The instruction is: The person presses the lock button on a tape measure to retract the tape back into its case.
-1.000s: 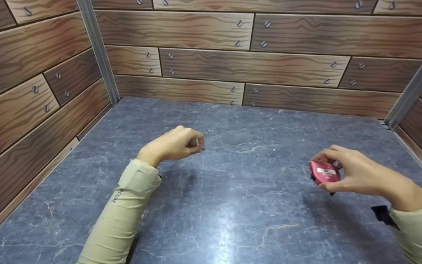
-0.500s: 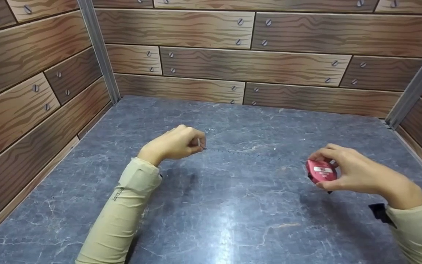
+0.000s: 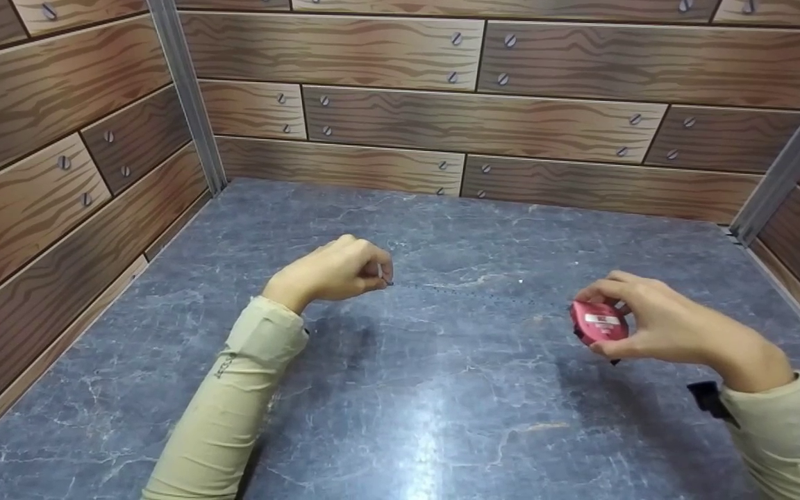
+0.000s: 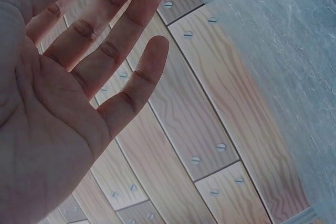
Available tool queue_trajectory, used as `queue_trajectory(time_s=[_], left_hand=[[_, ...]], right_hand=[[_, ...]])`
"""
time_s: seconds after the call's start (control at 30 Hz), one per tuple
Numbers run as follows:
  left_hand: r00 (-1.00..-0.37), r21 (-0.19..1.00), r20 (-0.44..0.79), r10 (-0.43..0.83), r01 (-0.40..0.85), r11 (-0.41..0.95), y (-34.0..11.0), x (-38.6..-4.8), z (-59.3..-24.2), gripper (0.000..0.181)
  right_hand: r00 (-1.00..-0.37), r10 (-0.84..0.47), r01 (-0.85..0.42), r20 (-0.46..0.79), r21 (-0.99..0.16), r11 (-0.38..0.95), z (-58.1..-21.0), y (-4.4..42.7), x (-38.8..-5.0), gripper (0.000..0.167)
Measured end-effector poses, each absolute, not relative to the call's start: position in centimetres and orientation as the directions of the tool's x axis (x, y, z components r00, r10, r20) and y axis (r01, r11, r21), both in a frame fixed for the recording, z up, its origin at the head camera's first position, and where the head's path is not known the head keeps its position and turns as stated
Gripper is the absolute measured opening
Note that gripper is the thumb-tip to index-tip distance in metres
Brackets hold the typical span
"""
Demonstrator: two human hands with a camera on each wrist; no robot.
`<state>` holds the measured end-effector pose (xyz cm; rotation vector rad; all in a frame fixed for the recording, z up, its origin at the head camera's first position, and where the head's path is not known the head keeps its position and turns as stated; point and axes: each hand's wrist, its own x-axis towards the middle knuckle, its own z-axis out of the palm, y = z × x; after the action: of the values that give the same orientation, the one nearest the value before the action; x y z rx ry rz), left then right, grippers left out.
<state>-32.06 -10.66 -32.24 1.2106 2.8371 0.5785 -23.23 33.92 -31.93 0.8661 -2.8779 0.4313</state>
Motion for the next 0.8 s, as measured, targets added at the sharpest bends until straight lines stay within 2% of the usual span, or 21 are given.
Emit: queue_trajectory(time_s=[0.47, 0.8], left_hand=[[-0.723, 0.321, 0.109, 0.682, 0.675, 0.664, -10.4, -31.8, -32.6, 0.006], [-0.69, 0.297, 0.134, 0.711, 0.712, 0.636, -9.6, -31.3, -32.3, 0.006]], right_hand=[[-0.818, -0.539, -0.574, 0.2, -0.229, 0.786, -32.1, 33.5, -23.3, 0.057], [-0.813, -0.554, -0.582, 0.179, -0.242, 0.777, -32.0, 33.1, -23.2, 0.056]])
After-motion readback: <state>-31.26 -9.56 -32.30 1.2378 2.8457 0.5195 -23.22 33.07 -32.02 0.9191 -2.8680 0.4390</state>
